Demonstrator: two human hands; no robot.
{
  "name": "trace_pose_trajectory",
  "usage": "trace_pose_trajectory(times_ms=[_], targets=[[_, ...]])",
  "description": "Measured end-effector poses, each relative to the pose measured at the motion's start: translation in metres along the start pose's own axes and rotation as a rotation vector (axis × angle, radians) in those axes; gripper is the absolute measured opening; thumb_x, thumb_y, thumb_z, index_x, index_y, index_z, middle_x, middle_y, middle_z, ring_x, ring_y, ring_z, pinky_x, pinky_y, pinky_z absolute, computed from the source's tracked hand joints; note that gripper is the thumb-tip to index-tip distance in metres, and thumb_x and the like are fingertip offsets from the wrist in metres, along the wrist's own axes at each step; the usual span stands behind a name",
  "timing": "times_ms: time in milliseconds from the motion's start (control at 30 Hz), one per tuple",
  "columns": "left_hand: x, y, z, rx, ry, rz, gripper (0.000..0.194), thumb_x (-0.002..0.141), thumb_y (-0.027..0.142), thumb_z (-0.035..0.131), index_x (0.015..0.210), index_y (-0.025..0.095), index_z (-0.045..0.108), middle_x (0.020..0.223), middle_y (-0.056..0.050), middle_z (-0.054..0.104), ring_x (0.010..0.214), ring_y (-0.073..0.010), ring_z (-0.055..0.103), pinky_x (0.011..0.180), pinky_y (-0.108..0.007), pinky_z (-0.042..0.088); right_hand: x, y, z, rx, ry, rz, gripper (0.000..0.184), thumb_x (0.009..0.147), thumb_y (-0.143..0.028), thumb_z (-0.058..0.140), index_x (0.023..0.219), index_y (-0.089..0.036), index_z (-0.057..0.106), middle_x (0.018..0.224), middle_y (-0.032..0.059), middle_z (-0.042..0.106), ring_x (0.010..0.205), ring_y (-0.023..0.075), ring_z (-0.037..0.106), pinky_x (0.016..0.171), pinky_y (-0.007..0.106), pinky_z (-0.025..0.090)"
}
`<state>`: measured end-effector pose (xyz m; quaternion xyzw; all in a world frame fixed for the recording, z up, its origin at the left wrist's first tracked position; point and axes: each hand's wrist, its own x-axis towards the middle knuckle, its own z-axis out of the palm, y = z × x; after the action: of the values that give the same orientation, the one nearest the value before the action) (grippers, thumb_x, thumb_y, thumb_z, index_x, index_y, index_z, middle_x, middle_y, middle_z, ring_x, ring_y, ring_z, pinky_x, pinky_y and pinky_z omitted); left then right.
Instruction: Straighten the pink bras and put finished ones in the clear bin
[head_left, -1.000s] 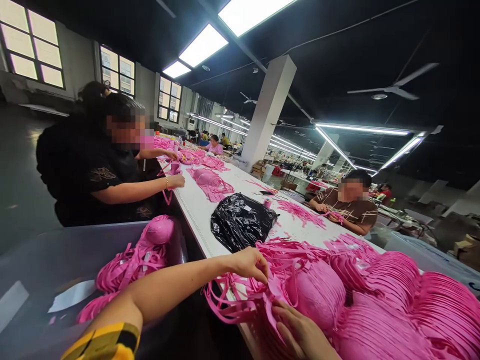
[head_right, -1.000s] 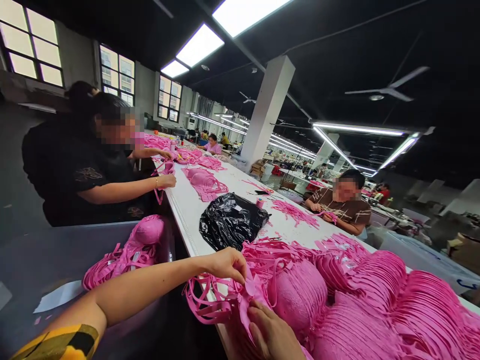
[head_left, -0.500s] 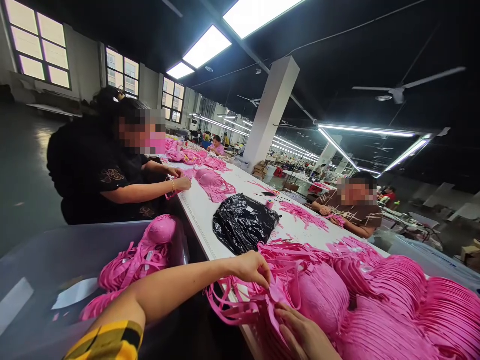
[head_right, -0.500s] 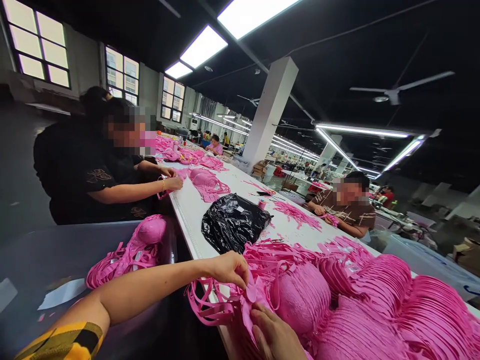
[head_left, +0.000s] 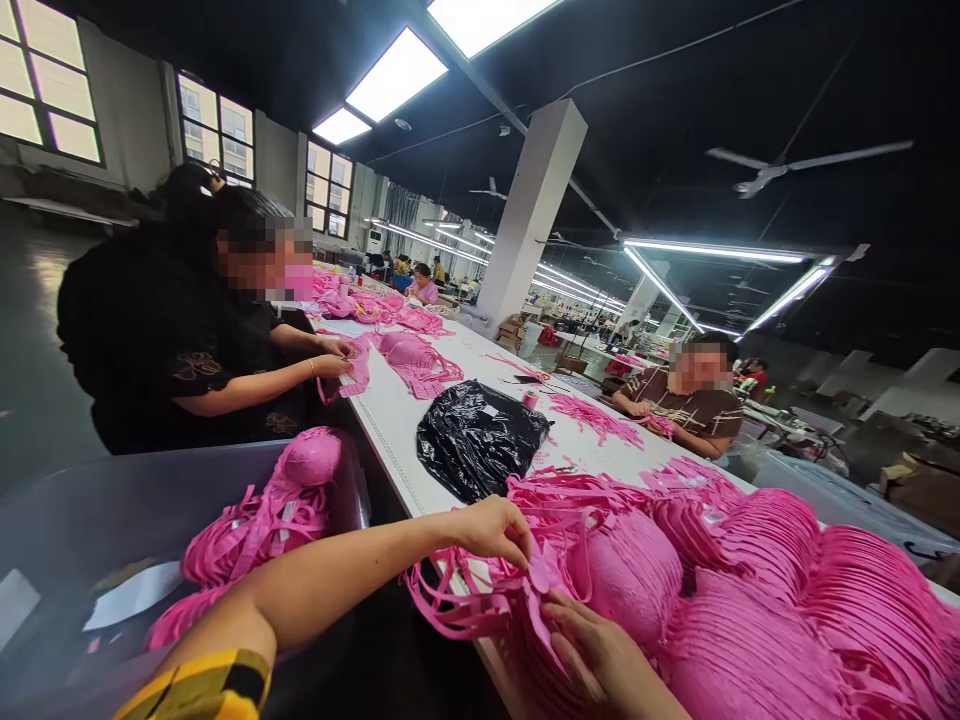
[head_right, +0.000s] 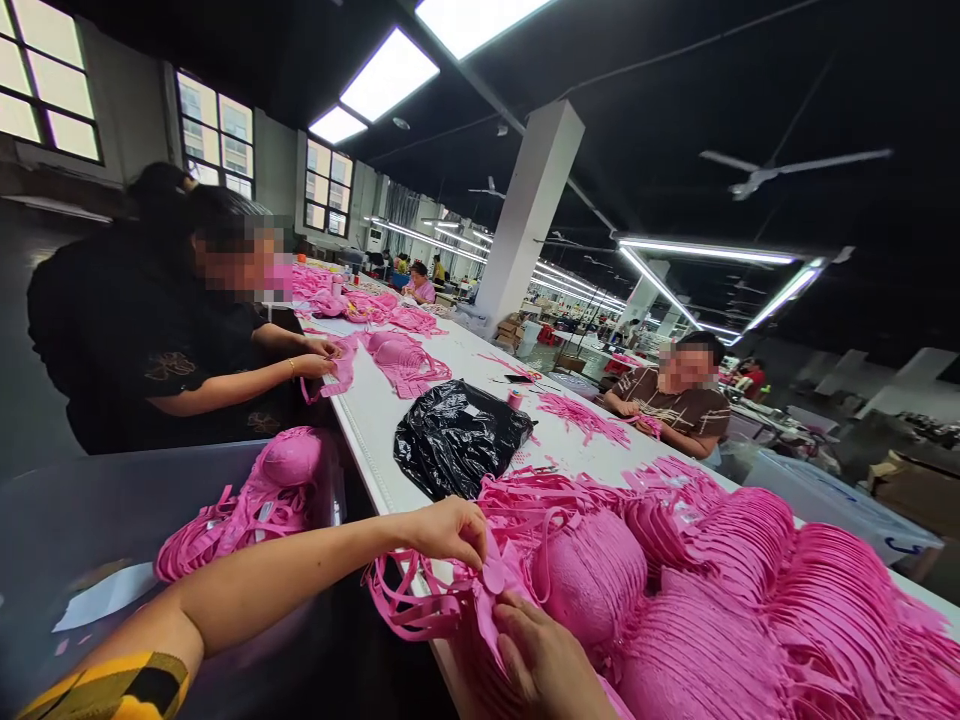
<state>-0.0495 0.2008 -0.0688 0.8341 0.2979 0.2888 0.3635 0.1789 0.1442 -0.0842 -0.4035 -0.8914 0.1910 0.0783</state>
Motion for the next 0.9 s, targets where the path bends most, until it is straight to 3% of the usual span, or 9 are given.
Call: trace_pose_trajectory(times_ms=[200, 333, 533, 667, 767, 900], targets=[[-0.002, 0.004, -0.001, -0.047, 0.0, 0.007, 0.003, 0.064, 0.017, 0.073, 0.066, 0.016, 0.072, 0.062, 0.002, 0.063, 0.06, -0.01, 0.056, 0.057, -0.017, 0.041, -0.002, -0.015, -0.01, 0.06, 0.017, -0.032, 0.034, 0.084, -0.026, 0.043, 0.109, -0.018, 0.066, 0.124, 0.0117, 0.058, 0.116, 0.0261, 0.052, 0.098, 0.037, 0.041], [-0.005, 0.005, -0.002, -0.075, 0.074, 0.035, 0.01, 0.063, 0.022, 0.076, 0.067, 0.015, 0.07, 0.068, 0.0, 0.063, 0.067, -0.0119, 0.058, 0.066, -0.02, 0.043, -0.004, -0.019, -0.013, 0.117, 0.073, -0.059, 0.03, 0.082, -0.02, 0.044, 0.101, -0.018, 0.067, 0.115, 0.0115, 0.063, 0.105, 0.0252, 0.059, 0.09, 0.035, 0.046], [-0.011, 0.018, -0.008, -0.041, 0.164, -0.012, 0.02, 0.057, 0.022, 0.079, 0.072, 0.015, 0.068, 0.077, 0.0, 0.064, 0.076, -0.0137, 0.057, 0.072, -0.022, 0.044, -0.003, 0.001, -0.016, 0.168, 0.265, -0.059, 0.032, 0.076, -0.011, 0.047, 0.1, -0.018, 0.067, 0.094, 0.0087, 0.069, 0.074, 0.0186, 0.064, 0.07, 0.03, 0.051], [-0.009, 0.034, -0.012, 0.021, 0.226, -0.056, 0.01, 0.062, 0.02, 0.074, 0.069, 0.015, 0.068, 0.079, 0.0, 0.065, 0.078, -0.0138, 0.058, 0.074, -0.022, 0.043, 0.011, 0.012, -0.021, 0.084, 0.325, -0.071, 0.032, 0.072, -0.004, 0.051, 0.096, -0.017, 0.069, 0.089, 0.0084, 0.068, 0.074, 0.0179, 0.063, 0.069, 0.028, 0.049], [-0.005, 0.044, -0.01, 0.139, 0.183, -0.059, 0.002, 0.067, 0.017, 0.069, 0.067, 0.016, 0.07, 0.077, 0.0, 0.066, 0.075, -0.0129, 0.058, 0.072, -0.02, 0.042, 0.022, 0.015, -0.021, 0.018, 0.297, -0.118, 0.029, 0.071, -0.004, 0.057, 0.093, -0.018, 0.07, 0.087, 0.0059, 0.066, 0.074, 0.0165, 0.06, 0.067, 0.025, 0.047], [-0.001, 0.055, 0.0, 0.357, 0.084, -0.014, 0.011, 0.07, 0.013, 0.064, 0.072, 0.02, 0.073, 0.074, 0.001, 0.065, 0.074, -0.0125, 0.057, 0.071, -0.02, 0.041, 0.025, 0.014, -0.017, 0.005, 0.3, -0.138, 0.024, 0.071, -0.004, 0.058, 0.085, -0.02, 0.07, 0.086, 0.0031, 0.063, 0.071, 0.015, 0.057, 0.064, 0.023, 0.043]])
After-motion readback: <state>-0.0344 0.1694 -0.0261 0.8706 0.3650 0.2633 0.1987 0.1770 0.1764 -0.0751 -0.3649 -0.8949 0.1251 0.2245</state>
